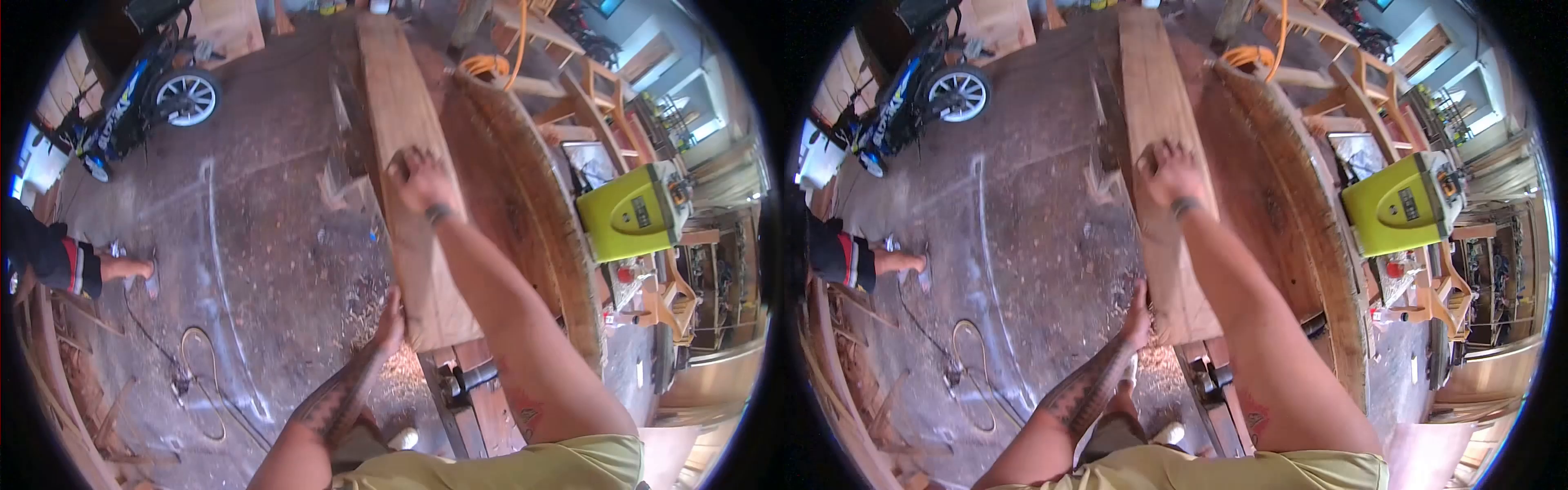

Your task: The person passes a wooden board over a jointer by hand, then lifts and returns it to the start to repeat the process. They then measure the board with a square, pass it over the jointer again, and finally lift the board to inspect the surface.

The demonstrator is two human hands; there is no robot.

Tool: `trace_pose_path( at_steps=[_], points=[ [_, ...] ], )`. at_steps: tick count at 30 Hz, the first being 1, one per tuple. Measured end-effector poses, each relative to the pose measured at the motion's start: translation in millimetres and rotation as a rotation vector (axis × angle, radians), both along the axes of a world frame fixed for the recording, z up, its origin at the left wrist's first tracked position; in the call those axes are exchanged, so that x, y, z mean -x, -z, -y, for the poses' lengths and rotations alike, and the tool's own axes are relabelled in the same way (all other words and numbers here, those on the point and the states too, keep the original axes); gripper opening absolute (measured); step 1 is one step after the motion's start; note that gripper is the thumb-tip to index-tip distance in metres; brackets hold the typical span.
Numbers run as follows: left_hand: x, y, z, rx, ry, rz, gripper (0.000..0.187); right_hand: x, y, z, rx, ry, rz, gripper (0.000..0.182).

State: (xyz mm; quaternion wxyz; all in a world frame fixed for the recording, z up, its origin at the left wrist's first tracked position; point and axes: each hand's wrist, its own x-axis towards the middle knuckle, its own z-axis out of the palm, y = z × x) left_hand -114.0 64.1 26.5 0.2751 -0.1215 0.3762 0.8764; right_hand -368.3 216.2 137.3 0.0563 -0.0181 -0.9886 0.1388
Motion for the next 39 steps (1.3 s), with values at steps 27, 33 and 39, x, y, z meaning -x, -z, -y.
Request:
trace_pose_path(
  at_steps=[27,33,39],
  points=[
    [-294.5,-278.5,145.4,0.651,0.31,-0.378,0.065,-630.4,-111.8,90.1,1.093,0.27,0.106,0.1],
    [-399.8,-356.2,76.6,0.92,0.374,-0.948,0.093,-699.8,-183.7,68.2,1.959,0.542,0.727,0.066],
    [-415.1,-364.2,31.4,0.909,0.269,-1.564,0.049,-739.1,-136.8,51.1,2.351,0.286,0.651,0.063]
  ],
)
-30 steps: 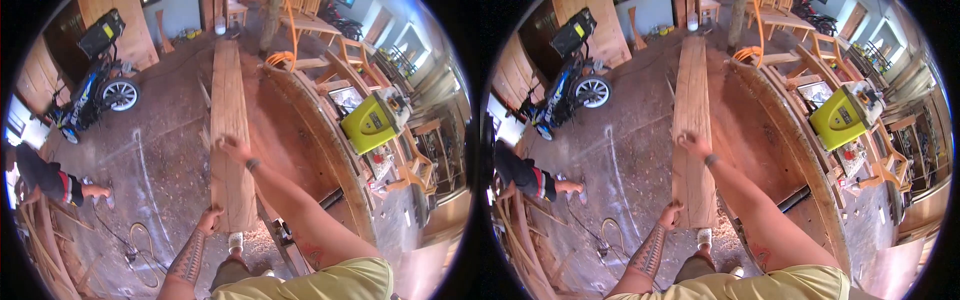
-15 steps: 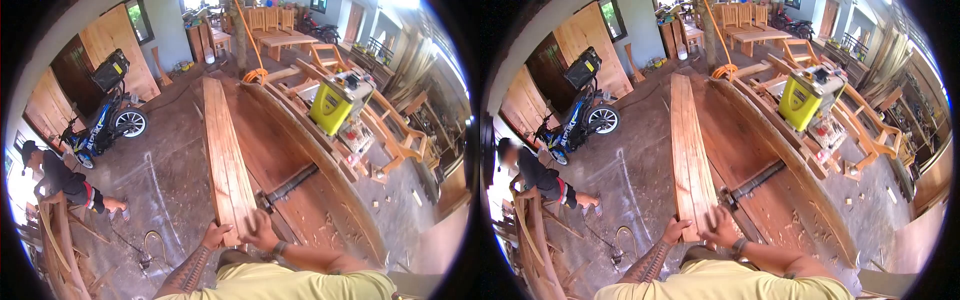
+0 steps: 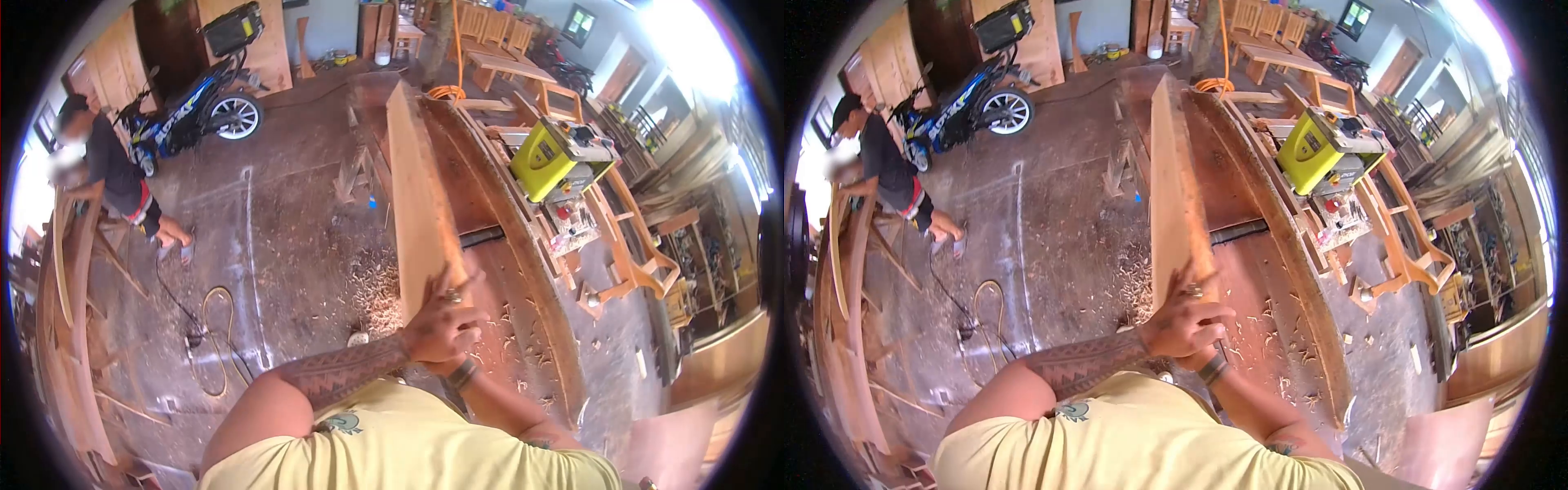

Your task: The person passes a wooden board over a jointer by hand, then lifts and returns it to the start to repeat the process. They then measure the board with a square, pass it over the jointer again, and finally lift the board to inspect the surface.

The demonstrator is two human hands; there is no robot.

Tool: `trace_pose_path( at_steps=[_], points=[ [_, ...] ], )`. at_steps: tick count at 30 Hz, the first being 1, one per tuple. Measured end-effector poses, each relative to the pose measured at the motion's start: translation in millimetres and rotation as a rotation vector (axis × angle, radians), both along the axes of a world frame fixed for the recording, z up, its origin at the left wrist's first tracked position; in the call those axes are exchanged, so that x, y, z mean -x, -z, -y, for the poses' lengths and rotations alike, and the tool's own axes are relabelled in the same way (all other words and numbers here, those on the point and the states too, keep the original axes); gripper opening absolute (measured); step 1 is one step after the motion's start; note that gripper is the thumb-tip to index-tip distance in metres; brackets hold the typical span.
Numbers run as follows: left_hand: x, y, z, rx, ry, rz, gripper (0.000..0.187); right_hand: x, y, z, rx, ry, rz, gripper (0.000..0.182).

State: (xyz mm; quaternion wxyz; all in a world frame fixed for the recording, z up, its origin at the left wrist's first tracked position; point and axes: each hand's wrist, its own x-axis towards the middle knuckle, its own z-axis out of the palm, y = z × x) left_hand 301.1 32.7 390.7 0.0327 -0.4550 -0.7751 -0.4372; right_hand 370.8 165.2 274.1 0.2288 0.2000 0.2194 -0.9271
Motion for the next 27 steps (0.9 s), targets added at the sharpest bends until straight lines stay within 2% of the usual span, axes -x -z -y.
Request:
trace_pose_path(
  at_steps=[2,3,6,9,11,14,19,22,24,26,27],
  points=[
    [-1.4,6.2,-12.7,0.004,0.102,-0.058,0.033,-9.0,14.1,-7.9,0.062,0.016,-0.022,0.062],
    [-1.7,15.8,-23.0,-0.071,0.11,-0.142,0.028,-12.9,18.1,-10.2,0.086,0.024,-0.034,0.062],
    [-6.9,21.7,-41.5,0.049,0.205,-0.141,0.032,-24.6,27.9,-21.2,0.131,0.048,-0.064,0.061],
    [-39.5,55.5,-63.8,-0.236,0.023,0.001,0.033,-37.5,30.9,-27.9,0.15,0.068,-0.089,0.06],
    [-36.2,72.0,-71.3,-0.213,0.081,-0.281,0.029,-43.4,34.1,-28.7,0.168,0.077,-0.086,0.059],
    [-46.9,77.9,-78.5,-0.168,0.151,-0.372,0.025,-51.3,39.2,-28.1,0.197,0.093,-0.081,0.058],
    [-15.6,42.1,-75.5,-0.145,0.209,-0.295,0.019,-52.8,47.8,-27.9,0.215,0.094,-0.082,0.056],
    [72.6,-17.1,-76.7,-0.27,0.228,-0.199,0.016,-44.5,42.7,-21.4,0.22,0.083,-0.043,0.055],
    [111.8,-18.5,-79.7,-0.364,0.018,0.176,0.018,-38.0,36.9,-15.7,0.232,0.08,-0.002,0.052],
    [148.8,17.5,-73.5,-0.398,-0.239,0.045,0.044,-36.2,40.3,-14.6,0.196,0.06,-0.031,0.052],
    [158.8,46.7,-69.9,-0.39,-0.421,0.12,0.051,-34.2,31.7,-13.4,0.177,0.063,-0.042,0.051]
  ],
)
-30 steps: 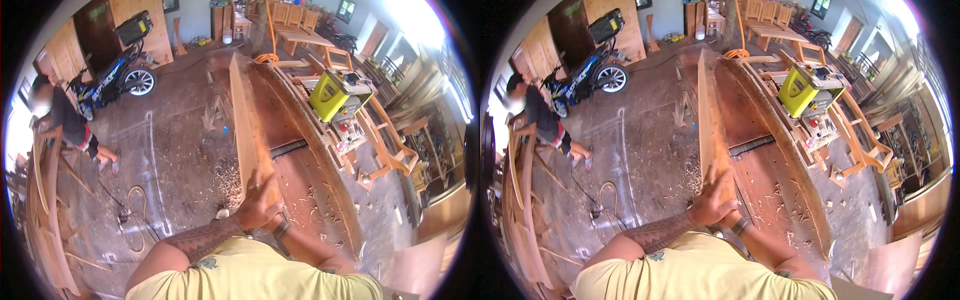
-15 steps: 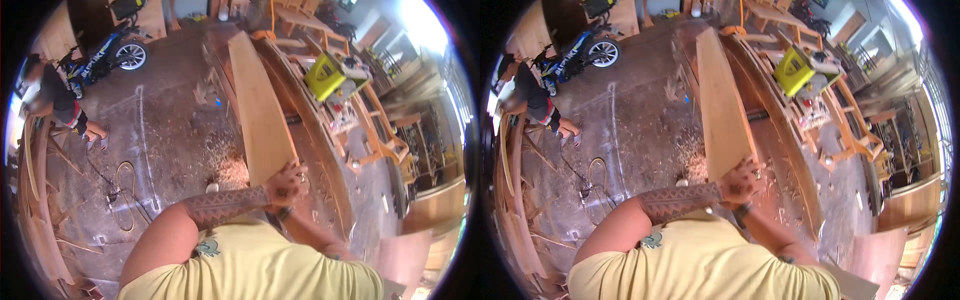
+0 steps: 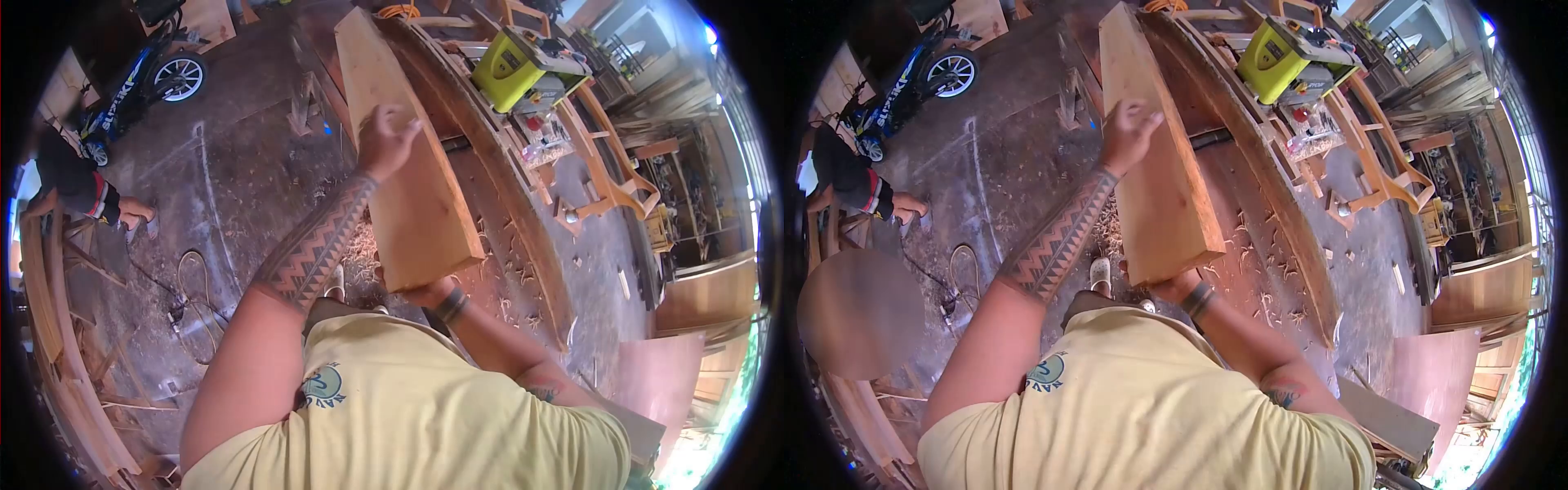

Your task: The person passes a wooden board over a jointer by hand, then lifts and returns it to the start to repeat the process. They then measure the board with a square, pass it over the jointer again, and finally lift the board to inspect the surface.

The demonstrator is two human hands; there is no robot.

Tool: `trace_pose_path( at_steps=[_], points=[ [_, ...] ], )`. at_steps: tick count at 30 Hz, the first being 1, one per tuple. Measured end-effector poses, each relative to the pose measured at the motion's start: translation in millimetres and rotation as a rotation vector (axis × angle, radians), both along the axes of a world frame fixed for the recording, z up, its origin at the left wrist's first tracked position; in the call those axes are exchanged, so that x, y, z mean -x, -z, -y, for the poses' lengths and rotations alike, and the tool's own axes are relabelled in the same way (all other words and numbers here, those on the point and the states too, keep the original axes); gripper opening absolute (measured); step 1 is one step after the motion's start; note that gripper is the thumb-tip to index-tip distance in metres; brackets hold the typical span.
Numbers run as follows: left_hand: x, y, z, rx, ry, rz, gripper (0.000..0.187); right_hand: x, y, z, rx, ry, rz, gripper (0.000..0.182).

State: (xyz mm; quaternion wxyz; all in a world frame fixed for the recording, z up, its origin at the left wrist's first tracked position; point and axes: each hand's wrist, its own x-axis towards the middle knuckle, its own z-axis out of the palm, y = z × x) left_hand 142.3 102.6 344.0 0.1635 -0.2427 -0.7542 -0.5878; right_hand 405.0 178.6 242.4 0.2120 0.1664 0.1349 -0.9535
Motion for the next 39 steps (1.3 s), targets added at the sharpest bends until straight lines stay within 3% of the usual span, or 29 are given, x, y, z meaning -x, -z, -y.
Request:
trace_pose_path(
  at_steps=[1,3,7,9,12,14,16,19,21,22,26,29,30,33,36,39],
  points=[
    [8.6,25.3,2.9,-0.004,-0.16,0.112,0.058,-0.2,-14.3,1.6,-0.019,0.007,-0.007,0.051],
    [-9.2,54.3,21.4,-0.122,-0.123,0.388,0.074,-4.1,-17.6,0.1,-0.021,-0.002,-0.047,0.051],
    [-40.9,160.0,43.9,-0.197,-0.057,0.374,0.077,-14.2,-4.9,-11.9,-0.111,-0.049,-0.089,0.053],
    [-89.3,95.7,53.7,-0.207,-0.021,0.559,0.081,-19.1,-4.6,-19.1,-0.166,-0.062,-0.074,0.057],
    [-113.2,69.0,62.4,-0.322,0.225,0.822,0.083,-33.5,5.4,-39.0,-0.096,-0.097,-0.013,0.063],
    [-124.2,86.0,62.9,-0.253,0.241,0.888,0.065,-45.8,15.2,-56.6,0.017,-0.134,0.069,0.061],
    [-128.5,106.4,61.5,-0.13,0.223,1.01,0.063,-62.7,12.1,-66.7,0.054,-0.069,0.075,0.063],
    [-128.0,99.9,72.6,-0.064,0.446,1.289,0.082,-93.0,-3.4,-75.4,0.137,-0.041,0.003,0.066],
    [-130.8,96.1,71.7,-0.105,0.48,1.416,0.071,-110.7,-14.4,-78.1,0.115,-0.005,0.012,0.067],
    [-125.4,117.0,69.0,-0.095,0.591,1.415,0.06,-120.9,-17.6,-78.5,0.099,0.012,0.027,0.067],
    [-108.9,117.6,65.2,-0.202,0.64,1.658,0.054,-153.2,-36.1,-74.4,-0.024,0.075,0.082,0.069],
    [-86.5,109.7,68.4,-0.327,0.664,1.71,0.059,-177.5,-52.3,-62.2,-0.144,0.104,0.129,0.07],
    [-78.9,116.9,63.2,-0.322,0.628,1.706,0.075,-184.7,-57.7,-56.6,-0.184,0.105,0.145,0.07],
    [-40.7,140.6,67.1,-0.544,0.769,1.664,0.067,-210.9,-78.4,-34.7,-0.33,0.109,0.19,0.071],
    [-6.0,135.5,65.9,-0.519,0.641,1.606,0.068,-238.8,-98.4,-4.7,-0.457,0.111,0.234,0.072],
    [48.9,208.4,68.3,-0.664,0.667,1.689,0.063,-265.9,-118.1,29.5,-0.567,0.117,0.262,0.073]
  ],
)
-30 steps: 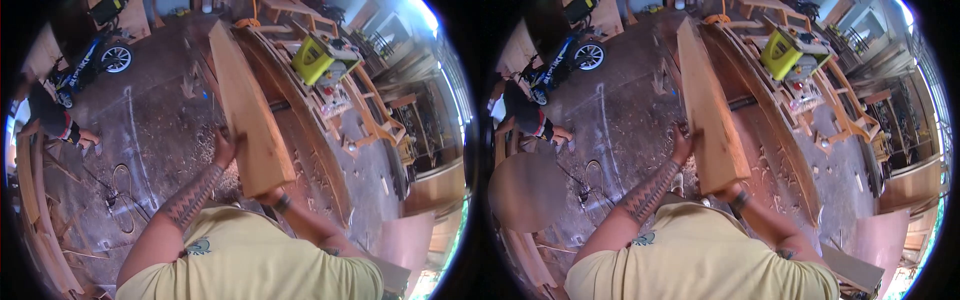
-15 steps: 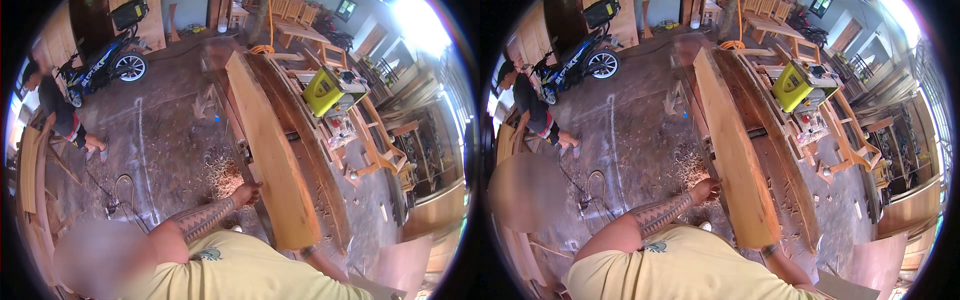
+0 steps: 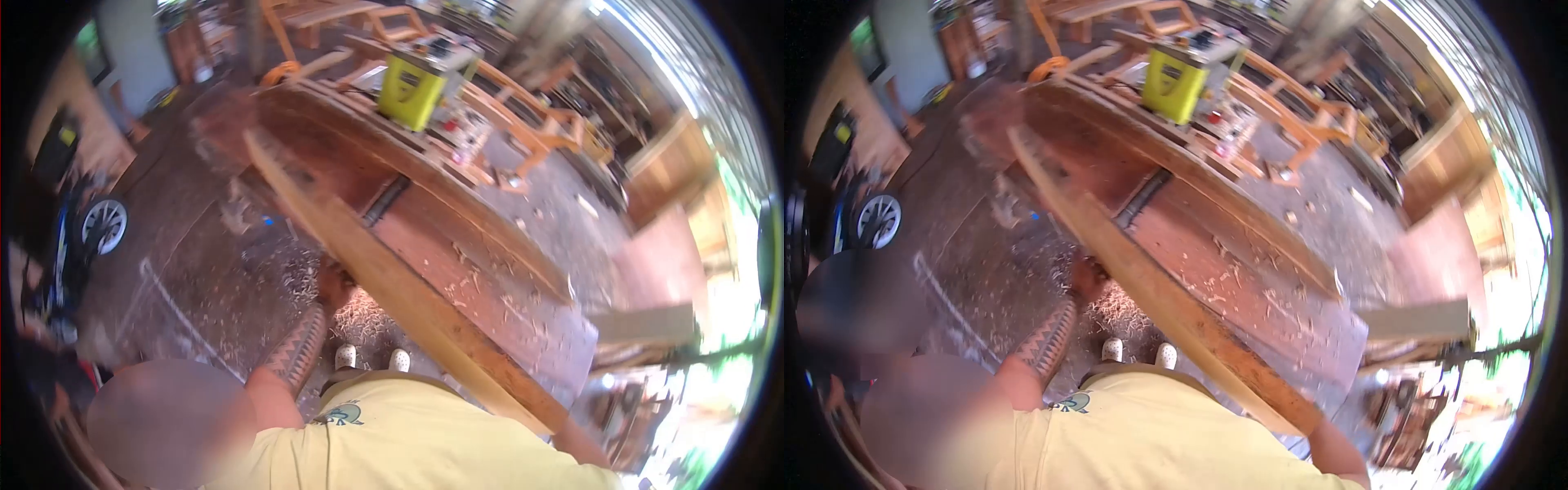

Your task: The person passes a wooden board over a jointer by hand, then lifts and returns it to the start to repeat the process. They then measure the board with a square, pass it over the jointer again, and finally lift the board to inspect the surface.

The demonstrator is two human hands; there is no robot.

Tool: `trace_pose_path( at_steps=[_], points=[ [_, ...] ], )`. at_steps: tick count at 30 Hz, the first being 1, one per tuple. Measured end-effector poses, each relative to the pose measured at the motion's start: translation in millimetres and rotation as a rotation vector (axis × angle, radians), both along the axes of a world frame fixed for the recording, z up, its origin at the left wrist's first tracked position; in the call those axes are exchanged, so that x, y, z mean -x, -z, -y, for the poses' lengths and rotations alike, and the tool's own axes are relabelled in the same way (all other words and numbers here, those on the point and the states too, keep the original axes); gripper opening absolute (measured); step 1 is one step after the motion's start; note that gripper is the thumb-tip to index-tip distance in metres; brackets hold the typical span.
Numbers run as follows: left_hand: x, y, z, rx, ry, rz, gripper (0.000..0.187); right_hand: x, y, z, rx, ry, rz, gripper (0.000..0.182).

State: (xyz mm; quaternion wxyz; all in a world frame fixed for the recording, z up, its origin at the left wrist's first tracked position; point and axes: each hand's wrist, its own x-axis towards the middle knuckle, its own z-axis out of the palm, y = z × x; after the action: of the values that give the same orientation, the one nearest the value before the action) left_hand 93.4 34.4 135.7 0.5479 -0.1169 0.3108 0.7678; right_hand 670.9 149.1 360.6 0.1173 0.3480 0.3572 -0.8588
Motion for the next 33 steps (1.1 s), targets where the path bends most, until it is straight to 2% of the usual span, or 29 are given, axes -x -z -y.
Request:
trace_pose_path(
  at_steps=[3,7,11,14,15,18,21,24,25,28,31,33],
  points=[
    [39.1,-21.5,1.5,-0.004,-0.002,0.037,0.063,-26.6,-16.7,31.0,-0.086,-0.002,0.018,0.074],
    [59.7,-21.5,-9.0,0.072,0.064,-0.033,0.064,-64.8,-26.3,78.5,-0.185,0.037,0.008,0.076],
    [40.9,-15.5,-9.0,0.144,0.12,-0.091,0.065,-91.5,-29.8,112.7,-0.262,0.152,0.018,0.077],
    [17.0,-15.2,-5.6,0.192,0.157,-0.117,0.066,-121.9,-60.3,139.7,-0.291,0.296,0.015,0.096],
    [8.2,-15.5,-4.3,0.211,0.169,-0.125,0.066,-129.7,-73.1,148.3,-0.372,0.341,-0.094,0.094],
    [-22.9,-8.6,4.8,0.272,0.182,-0.143,0.067,-146.3,-143.3,150.6,-0.635,0.189,0.109,0.088],
    [-64.3,-3.5,9.5,0.313,0.175,-0.145,0.068,-166.2,-192.6,130.1,-0.893,-0.114,0.227,0.09],
    [-119.0,3.4,5.6,0.352,0.178,-0.141,0.069,-143.1,-217.3,121.7,-1.243,-0.488,0.587,0.089],
    [-141.0,6.7,4.1,0.362,0.181,-0.134,0.069,-153.6,-197.7,118.8,-1.43,-0.485,0.572,0.077],
    [-210.7,17.9,-2.1,0.397,0.173,-0.108,0.07,-216.8,-124.5,80.8,-1.515,-0.522,0.666,0.067],
    [-275.3,32.5,-9.8,0.433,0.16,-0.087,0.071,-301.2,-47.4,25.4,-1.68,-0.43,0.48,0.065],
    [-310.1,38.6,-15.3,0.454,0.152,-0.078,0.071,-344.4,-7.1,-13.8,-1.681,-0.435,0.491,0.065]
  ],
)
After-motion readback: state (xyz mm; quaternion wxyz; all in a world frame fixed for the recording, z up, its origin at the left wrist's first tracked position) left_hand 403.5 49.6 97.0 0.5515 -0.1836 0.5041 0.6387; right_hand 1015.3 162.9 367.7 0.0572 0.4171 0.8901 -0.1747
